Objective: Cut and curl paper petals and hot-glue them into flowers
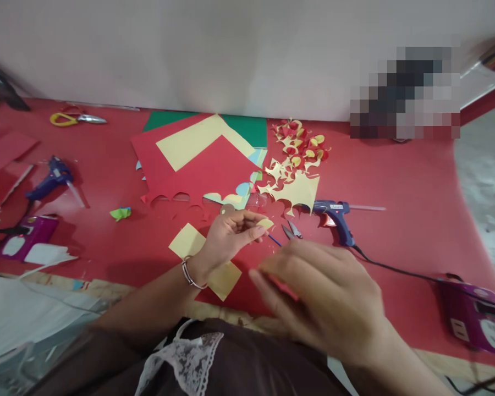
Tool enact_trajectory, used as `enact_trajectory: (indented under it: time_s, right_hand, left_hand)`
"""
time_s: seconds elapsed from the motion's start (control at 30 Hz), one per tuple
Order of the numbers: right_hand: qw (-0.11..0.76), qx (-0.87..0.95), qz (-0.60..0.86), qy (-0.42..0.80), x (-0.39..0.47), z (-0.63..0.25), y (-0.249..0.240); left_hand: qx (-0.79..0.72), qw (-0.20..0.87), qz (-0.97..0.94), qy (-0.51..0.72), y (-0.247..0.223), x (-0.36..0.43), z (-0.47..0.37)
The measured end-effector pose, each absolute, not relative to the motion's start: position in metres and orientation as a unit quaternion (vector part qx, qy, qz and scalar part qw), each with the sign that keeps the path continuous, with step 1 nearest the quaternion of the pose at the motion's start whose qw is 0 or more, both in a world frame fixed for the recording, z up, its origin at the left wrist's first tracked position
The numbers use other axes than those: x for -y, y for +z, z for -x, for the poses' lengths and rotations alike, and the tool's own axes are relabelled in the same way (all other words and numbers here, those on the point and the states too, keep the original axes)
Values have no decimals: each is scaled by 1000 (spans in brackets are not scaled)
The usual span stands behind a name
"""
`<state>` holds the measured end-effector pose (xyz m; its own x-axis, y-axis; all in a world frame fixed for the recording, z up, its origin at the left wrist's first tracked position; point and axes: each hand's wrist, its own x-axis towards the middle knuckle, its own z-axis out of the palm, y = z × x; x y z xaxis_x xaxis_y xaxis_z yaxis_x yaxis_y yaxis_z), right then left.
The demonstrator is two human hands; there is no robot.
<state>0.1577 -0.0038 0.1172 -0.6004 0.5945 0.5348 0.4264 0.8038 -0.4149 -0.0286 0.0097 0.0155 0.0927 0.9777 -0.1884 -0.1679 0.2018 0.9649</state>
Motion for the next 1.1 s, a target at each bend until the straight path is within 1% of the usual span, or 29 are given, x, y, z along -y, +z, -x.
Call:
enact_trajectory:
  time_s: [0.07,0.17,0.3,0.47,0.67,0.8,0.87,1.0,1.1]
  right_hand:
    - [361,878,296,103,-10,-159,90]
    - [381,863,315,97,-21,-165,50]
    - [380,864,319,83,-25,-169,21]
    - [372,867,328,57,-27,-166,15]
    - [403,858,315,55,-28,-164,16]
    - [413,856,299,90,-29,-164,14]
    - [419,848,299,127,-30,-164,13]
    - [425,818,323,212,-30,-163,10]
    - [437,798,339,238,-29,-162,8]
  left_hand:
    - [-461,646,-370,482,15,-11,28]
    - [-452,667,-322,497,14,-13,28]
    - [-450,674,-302,501,12,-14,27]
    - [-444,674,-331,489,10,-11,26]
    - [-428,703,-322,468,13,-8,26]
    - [-414,727,-273,474,12,-10,24]
    - [-409,728,-261,485,12,-12,24]
    - [-420,721,-256,488,11,-15,26]
    - [-415,719,-263,491,11,-14,26]
